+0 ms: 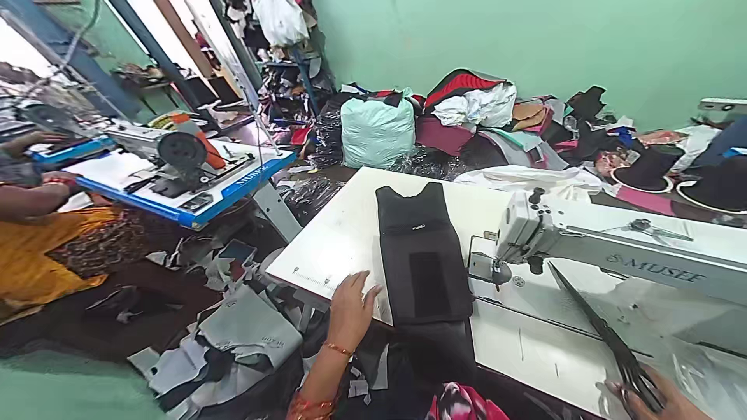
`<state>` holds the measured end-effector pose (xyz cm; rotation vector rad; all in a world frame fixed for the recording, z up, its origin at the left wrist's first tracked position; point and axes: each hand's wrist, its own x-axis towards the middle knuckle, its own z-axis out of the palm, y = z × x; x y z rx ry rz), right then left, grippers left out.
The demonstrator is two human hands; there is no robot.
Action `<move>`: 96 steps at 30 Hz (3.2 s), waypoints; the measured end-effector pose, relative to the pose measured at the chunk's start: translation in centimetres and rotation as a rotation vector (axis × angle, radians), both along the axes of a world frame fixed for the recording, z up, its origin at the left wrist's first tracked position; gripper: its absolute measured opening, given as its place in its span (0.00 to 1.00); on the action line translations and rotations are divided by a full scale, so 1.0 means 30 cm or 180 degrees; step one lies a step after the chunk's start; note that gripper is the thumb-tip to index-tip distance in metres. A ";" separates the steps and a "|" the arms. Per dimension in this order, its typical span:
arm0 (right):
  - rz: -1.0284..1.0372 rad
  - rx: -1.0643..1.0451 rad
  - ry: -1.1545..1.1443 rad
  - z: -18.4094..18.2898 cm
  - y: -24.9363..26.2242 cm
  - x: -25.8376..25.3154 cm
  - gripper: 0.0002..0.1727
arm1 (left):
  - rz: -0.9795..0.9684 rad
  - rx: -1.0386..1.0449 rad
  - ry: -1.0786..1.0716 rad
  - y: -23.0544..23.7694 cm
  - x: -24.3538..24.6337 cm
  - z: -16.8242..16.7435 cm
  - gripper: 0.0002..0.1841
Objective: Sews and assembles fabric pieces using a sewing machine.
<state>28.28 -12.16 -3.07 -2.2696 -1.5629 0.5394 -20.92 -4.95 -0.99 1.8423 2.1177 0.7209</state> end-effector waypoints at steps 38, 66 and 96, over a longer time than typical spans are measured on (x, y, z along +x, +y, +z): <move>0.2191 0.0477 -0.0474 -0.145 0.846 -0.886 0.34 | 0.0444 -0.0701 0.0157 0.451 0.265 -0.108 0.37; 0.1214 0.1340 0.2501 -0.132 0.778 -0.767 0.30 | 0.1997 0.0773 -0.2233 -0.226 -0.317 -0.128 0.32; 0.2430 0.0023 0.2770 -0.055 0.032 -0.496 0.17 | 0.1651 -0.0921 -0.3418 -0.119 -0.329 -0.811 0.40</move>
